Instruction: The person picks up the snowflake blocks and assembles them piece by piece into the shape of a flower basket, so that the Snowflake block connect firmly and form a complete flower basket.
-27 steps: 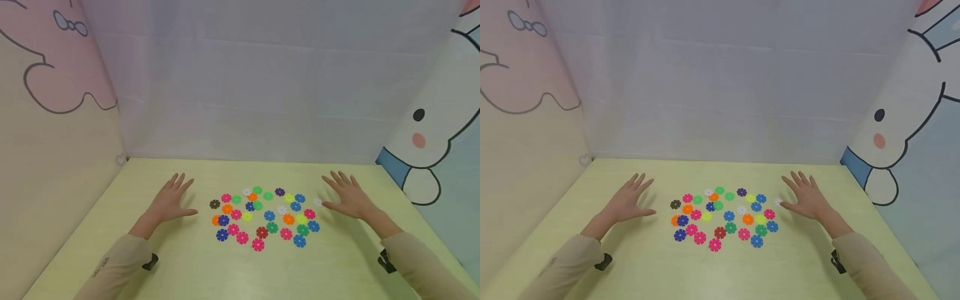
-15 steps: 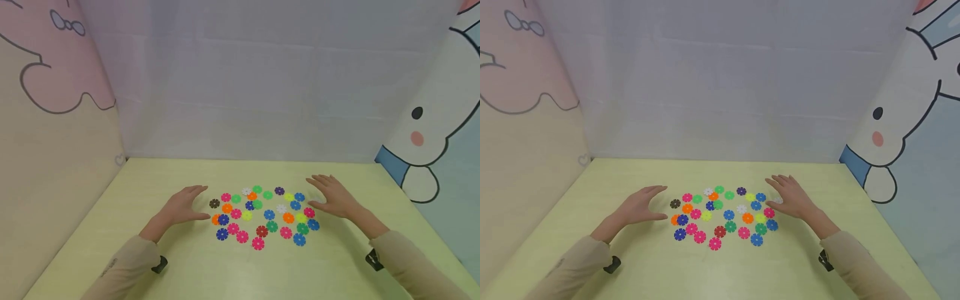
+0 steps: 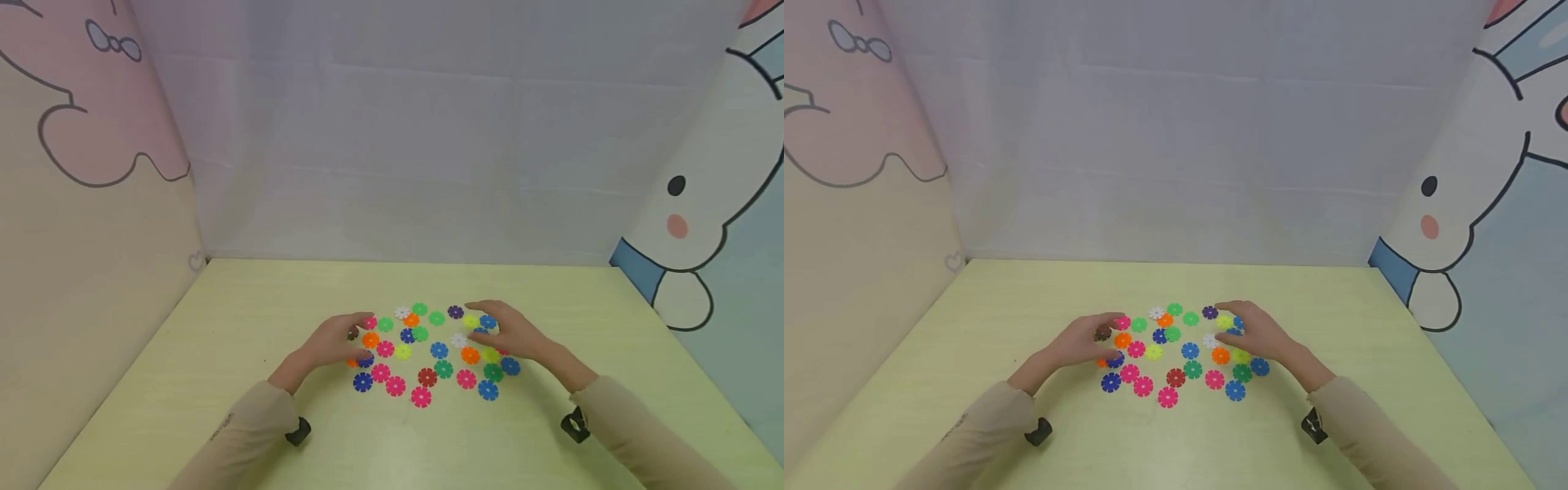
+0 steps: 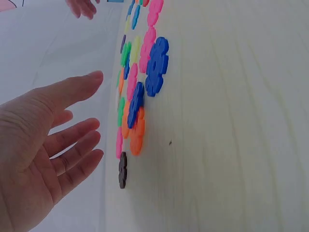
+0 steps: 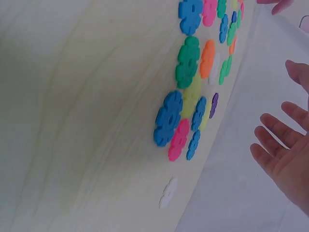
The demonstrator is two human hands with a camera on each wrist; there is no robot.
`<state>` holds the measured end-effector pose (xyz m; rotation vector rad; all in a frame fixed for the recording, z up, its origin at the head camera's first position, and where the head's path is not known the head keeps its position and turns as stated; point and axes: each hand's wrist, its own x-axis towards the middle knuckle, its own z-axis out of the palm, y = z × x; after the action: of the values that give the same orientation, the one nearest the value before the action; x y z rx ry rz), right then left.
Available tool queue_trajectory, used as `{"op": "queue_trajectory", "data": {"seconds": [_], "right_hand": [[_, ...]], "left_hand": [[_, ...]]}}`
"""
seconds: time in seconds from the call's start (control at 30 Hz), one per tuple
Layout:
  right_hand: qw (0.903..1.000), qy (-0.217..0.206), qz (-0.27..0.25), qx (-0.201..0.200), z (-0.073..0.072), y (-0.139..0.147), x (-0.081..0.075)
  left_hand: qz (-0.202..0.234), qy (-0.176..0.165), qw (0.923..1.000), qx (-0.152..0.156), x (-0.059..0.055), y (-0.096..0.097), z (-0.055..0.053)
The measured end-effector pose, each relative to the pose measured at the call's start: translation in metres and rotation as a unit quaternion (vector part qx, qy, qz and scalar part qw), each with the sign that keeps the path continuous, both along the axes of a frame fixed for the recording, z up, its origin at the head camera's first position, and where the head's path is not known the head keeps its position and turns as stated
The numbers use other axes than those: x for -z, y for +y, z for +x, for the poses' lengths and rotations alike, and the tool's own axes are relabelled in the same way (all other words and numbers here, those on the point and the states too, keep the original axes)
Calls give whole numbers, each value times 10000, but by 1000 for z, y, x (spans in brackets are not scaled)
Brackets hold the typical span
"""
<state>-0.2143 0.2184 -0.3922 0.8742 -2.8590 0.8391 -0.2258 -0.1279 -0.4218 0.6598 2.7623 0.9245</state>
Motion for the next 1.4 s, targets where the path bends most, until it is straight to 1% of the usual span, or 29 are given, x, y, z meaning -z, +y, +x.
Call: {"op": "queue_trajectory", "data": {"seconds": [0.07,0.17,0.23,0.33,0.47,0.57,0.83,0.97,1.07,1.13,1.27,1.4], "right_hand": [[9996,-135,-216,-90,-1,-6,3],[9968,-498,-582,-231,-3,-15,6],[9945,-700,-716,-300,-4,-21,8],[9903,-972,-920,-382,-6,-30,11],[9877,-1117,-1043,-327,-11,-38,16],[9876,-1140,-1052,-239,-14,-43,19],[9866,-1306,-969,94,-28,-60,25],[9871,-1426,-699,217,-37,-70,30],[9867,-1538,-451,286,-43,-76,35],[9862,-1596,-302,307,-46,-79,38],[9866,-1602,-140,266,-47,-85,39],[9878,-1532,-165,207,-46,-88,38]], "left_hand": [[-10,-44,10000,31,4,7,-4],[-59,-35,9998,177,8,16,-9],[-134,38,9995,267,10,22,-11],[-276,85,9991,317,12,28,-12],[-449,61,9987,238,14,32,-13],[-543,24,9983,204,14,35,-13],[-721,-73,9970,266,16,36,-17],[-665,-106,9974,274,15,38,-19],[-558,-116,9977,364,15,39,-19],[-471,-181,9978,420,15,39,-20],[-124,-401,9978,520,15,38,-21],[227,-586,9969,482,13,37,-22]]}}
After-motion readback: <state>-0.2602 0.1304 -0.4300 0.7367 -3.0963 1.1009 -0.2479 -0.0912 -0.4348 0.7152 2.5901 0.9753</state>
